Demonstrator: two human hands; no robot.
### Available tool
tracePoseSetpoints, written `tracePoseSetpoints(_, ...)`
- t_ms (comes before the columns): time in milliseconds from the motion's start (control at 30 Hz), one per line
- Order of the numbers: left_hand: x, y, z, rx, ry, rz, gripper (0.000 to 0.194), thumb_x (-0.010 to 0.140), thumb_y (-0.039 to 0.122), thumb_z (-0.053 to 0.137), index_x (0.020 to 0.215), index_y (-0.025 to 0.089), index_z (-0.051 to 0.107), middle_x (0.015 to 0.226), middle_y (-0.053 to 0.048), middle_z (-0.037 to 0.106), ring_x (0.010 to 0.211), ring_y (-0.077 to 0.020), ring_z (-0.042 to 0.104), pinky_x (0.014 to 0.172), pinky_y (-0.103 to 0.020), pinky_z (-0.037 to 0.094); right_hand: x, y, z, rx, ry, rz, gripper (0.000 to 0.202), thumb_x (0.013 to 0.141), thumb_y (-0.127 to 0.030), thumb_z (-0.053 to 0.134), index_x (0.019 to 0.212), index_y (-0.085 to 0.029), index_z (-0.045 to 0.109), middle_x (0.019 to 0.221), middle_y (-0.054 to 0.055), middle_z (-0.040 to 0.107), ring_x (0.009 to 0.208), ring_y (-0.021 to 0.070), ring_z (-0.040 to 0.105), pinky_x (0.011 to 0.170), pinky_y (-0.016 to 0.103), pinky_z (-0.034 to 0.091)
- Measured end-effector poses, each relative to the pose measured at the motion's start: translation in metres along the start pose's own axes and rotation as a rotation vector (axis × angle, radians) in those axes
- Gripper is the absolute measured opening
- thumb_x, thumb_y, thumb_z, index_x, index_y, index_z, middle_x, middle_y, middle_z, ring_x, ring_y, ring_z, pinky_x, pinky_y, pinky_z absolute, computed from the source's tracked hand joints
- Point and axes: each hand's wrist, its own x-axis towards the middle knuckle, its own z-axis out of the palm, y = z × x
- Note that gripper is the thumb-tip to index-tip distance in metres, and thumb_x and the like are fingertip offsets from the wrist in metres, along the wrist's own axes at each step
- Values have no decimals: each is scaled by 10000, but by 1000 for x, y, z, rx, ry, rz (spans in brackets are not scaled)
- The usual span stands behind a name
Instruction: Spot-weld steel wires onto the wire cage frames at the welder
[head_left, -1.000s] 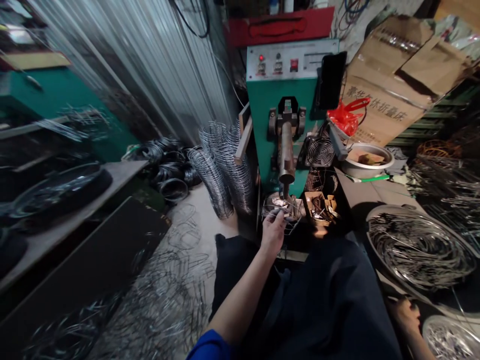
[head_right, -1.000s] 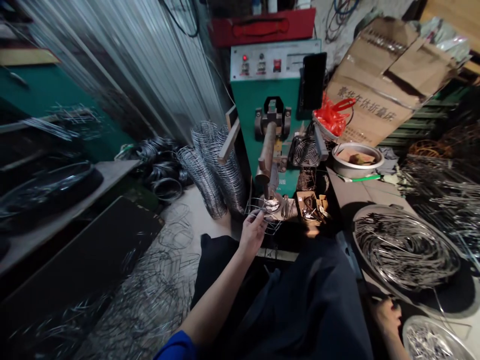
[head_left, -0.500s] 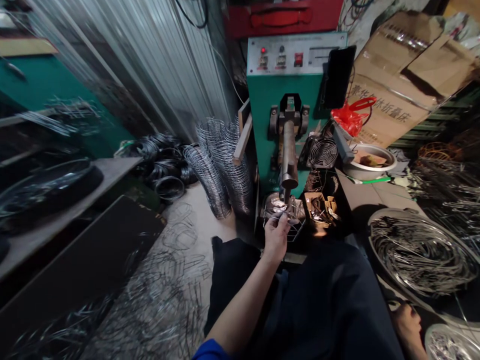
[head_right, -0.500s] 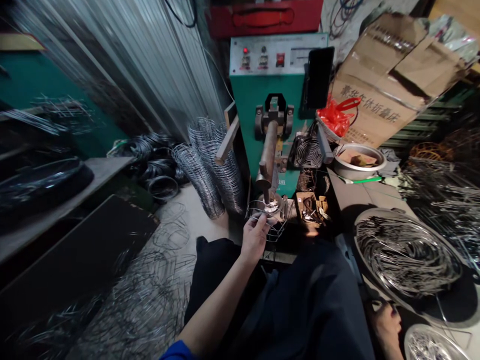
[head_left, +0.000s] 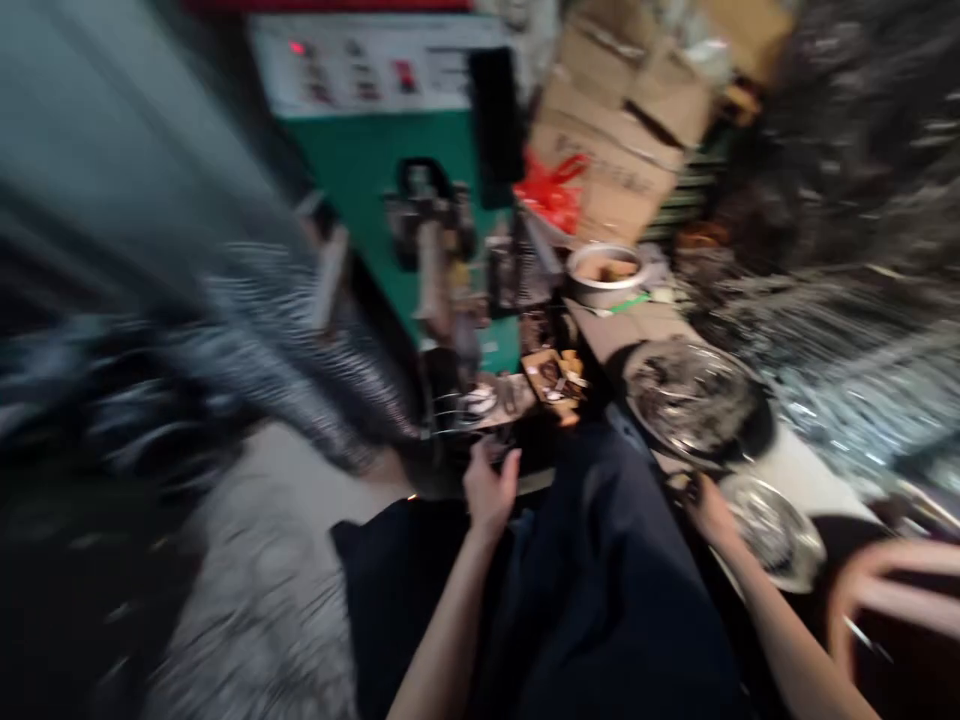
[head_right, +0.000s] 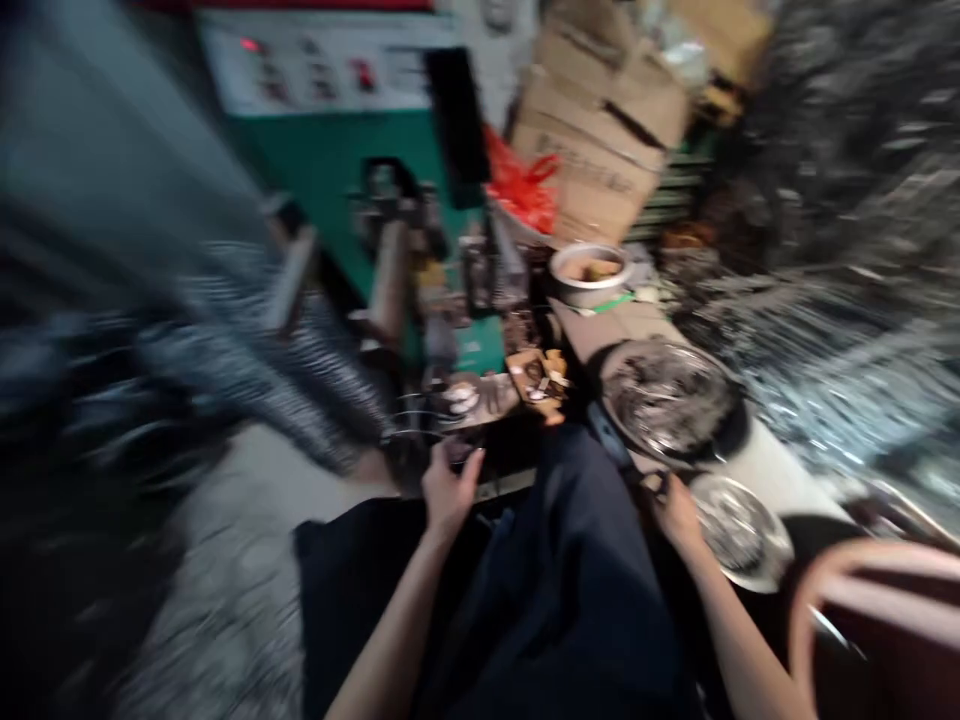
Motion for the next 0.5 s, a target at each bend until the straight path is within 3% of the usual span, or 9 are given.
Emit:
tracePoseSetpoints(33,1,-3,2,83,2,17,318,789,369,727,1034,196,620,862,-88,708,834,-261,675,803,-350,478,-4,-2,-6,11,14,-53,374,832,-306,459,1153,-129,534,1088,194,668,1049,301,652,914,429,504)
tracePoseSetpoints(133,11,-17,11,338,27,59,450,803,455,678,1128,160,580,894,-135,704,817,-317,677,726,-373,476,1,14,-14,6,98,23,341,868,-295,489,1172,-153,546,1085,127,694,1010,235,660,885,327,501)
tracePoseSetpoints(267,17,-34,10,590,18,100,551,808,543,593,1124,94,557,878,-169,684,731,-337,669,633,-380,475,19,51,-27,-29,271,143,323,902,-284,456,1178,-157,563,984,132,708,888,240,668,811,330,494)
tracePoseSetpoints(367,14,-34,7,642,20,100,554,835,514,555,1172,75,531,882,-163,685,700,-312,671,601,-358,472,29,67,-50,-29,358,145,293,882,-309,457,1104,-167,585,944,142,694,838,248,656,772,347,481)
tracePoseSetpoints(500,7,-26,9,511,-51,68,467,890,384,545,1252,93,493,873,-142,711,724,-277,693,620,-327,488,44,81,-77,19,381,79,177,740,-405,544,788,-235,532,768,140,628,685,280,609,645,417,448)
